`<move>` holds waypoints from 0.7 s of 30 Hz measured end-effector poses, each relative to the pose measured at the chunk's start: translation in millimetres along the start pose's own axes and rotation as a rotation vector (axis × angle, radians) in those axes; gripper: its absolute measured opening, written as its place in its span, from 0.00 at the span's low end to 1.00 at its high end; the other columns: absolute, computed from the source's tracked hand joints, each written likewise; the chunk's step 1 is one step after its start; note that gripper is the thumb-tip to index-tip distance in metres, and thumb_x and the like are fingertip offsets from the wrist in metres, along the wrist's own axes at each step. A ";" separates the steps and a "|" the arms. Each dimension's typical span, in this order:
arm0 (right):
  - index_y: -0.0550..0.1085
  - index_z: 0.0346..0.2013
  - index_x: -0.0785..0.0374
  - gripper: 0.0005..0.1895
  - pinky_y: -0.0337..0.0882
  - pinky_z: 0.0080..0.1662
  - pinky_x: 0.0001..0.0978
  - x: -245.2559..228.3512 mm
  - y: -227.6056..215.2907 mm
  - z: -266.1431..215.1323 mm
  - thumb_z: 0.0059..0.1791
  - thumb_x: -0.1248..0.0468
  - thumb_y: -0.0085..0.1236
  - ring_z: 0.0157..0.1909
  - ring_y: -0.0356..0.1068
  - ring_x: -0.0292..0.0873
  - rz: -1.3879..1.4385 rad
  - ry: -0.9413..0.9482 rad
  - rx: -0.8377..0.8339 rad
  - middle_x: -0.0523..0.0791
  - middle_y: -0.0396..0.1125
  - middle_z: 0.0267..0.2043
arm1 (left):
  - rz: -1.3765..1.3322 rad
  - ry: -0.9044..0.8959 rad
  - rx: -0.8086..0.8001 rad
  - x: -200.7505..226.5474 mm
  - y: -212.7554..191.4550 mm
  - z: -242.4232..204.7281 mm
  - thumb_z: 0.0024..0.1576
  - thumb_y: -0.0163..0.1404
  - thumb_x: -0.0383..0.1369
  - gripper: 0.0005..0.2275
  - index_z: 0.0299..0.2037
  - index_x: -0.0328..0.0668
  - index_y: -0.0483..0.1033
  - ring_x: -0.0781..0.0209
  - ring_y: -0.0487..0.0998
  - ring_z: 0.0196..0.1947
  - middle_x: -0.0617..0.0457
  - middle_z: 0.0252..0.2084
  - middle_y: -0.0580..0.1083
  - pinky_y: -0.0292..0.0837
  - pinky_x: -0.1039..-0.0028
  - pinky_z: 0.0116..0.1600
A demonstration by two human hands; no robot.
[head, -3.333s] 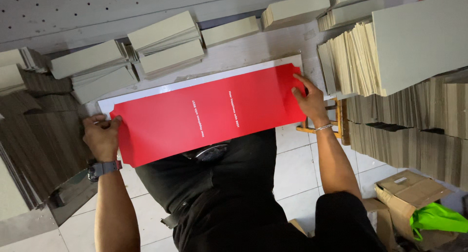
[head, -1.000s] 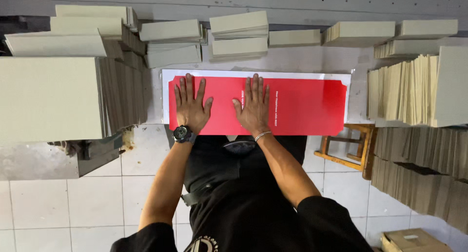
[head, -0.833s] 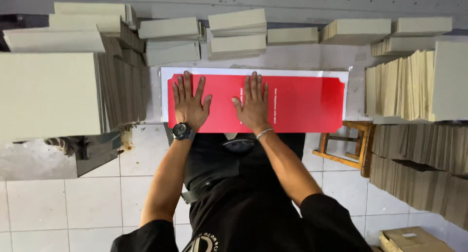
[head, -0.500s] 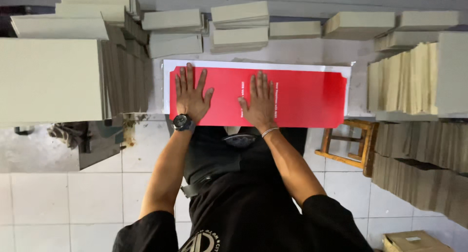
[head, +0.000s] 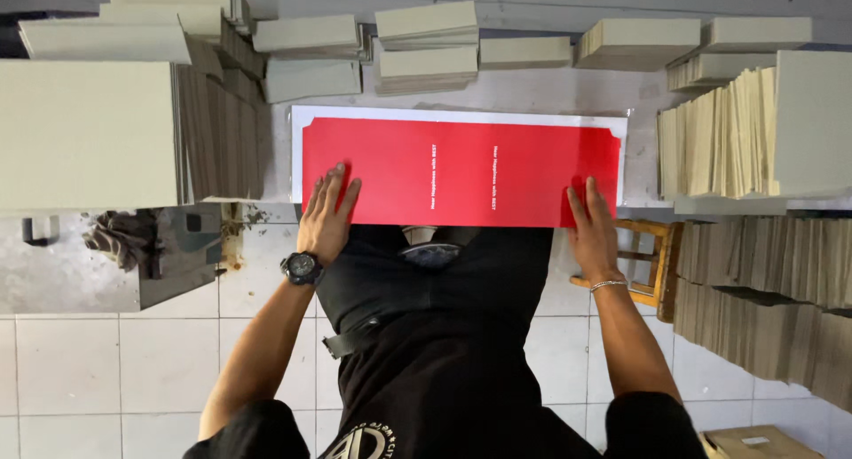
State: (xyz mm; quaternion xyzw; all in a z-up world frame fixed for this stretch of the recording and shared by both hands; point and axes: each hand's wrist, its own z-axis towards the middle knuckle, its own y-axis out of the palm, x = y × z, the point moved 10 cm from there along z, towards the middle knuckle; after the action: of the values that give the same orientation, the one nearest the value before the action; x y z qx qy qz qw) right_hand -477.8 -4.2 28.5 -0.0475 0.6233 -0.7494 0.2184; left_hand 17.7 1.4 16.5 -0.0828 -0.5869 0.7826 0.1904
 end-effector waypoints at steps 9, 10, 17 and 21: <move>0.75 0.66 0.56 0.26 0.74 0.62 0.46 44.1 -96.6 31.0 0.54 0.77 0.63 0.71 0.67 0.55 -0.062 -0.071 0.079 0.53 0.57 0.82 | 0.146 -0.002 0.110 -43.0 -112.6 62.9 0.65 0.52 0.38 0.12 0.57 0.63 0.83 0.55 0.83 0.59 0.61 0.69 0.74 0.82 0.67 0.60; 0.79 0.58 0.62 0.18 0.79 0.55 0.44 44.4 -120.8 53.4 0.55 0.77 0.66 0.65 0.72 0.55 -0.077 -0.078 0.102 0.55 0.61 0.80 | -0.031 -0.022 0.058 -46.7 -141.1 89.1 0.63 0.57 0.30 0.09 0.51 0.52 0.84 0.55 0.84 0.49 0.51 0.66 0.76 0.82 0.68 0.44; 0.84 0.54 0.78 0.19 0.77 0.64 0.50 68.7 -261.6 187.4 0.53 0.73 0.84 0.68 0.74 0.60 0.037 -0.130 0.121 0.60 0.74 0.72 | -0.439 -0.037 -0.077 -105.1 -257.4 232.8 0.62 0.66 0.24 0.19 0.63 0.30 0.80 0.44 0.79 0.47 0.36 0.56 0.78 0.79 0.57 0.53; 0.71 0.66 0.79 0.26 0.79 0.55 0.46 137.8 -258.8 285.1 0.57 0.85 0.72 0.60 0.75 0.64 0.350 0.136 0.063 0.62 0.66 0.76 | -0.385 -0.097 0.018 -206.5 -207.6 310.4 0.61 0.68 0.23 0.21 0.65 0.34 0.79 0.48 0.78 0.35 0.38 0.57 0.79 0.75 0.56 0.40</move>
State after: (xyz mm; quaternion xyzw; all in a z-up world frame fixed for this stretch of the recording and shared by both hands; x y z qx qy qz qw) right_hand -573.3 -284.9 310.2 0.1193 0.6116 -0.7206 0.3041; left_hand 138.5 -306.1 286.6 0.0703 -0.5933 0.7401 0.3086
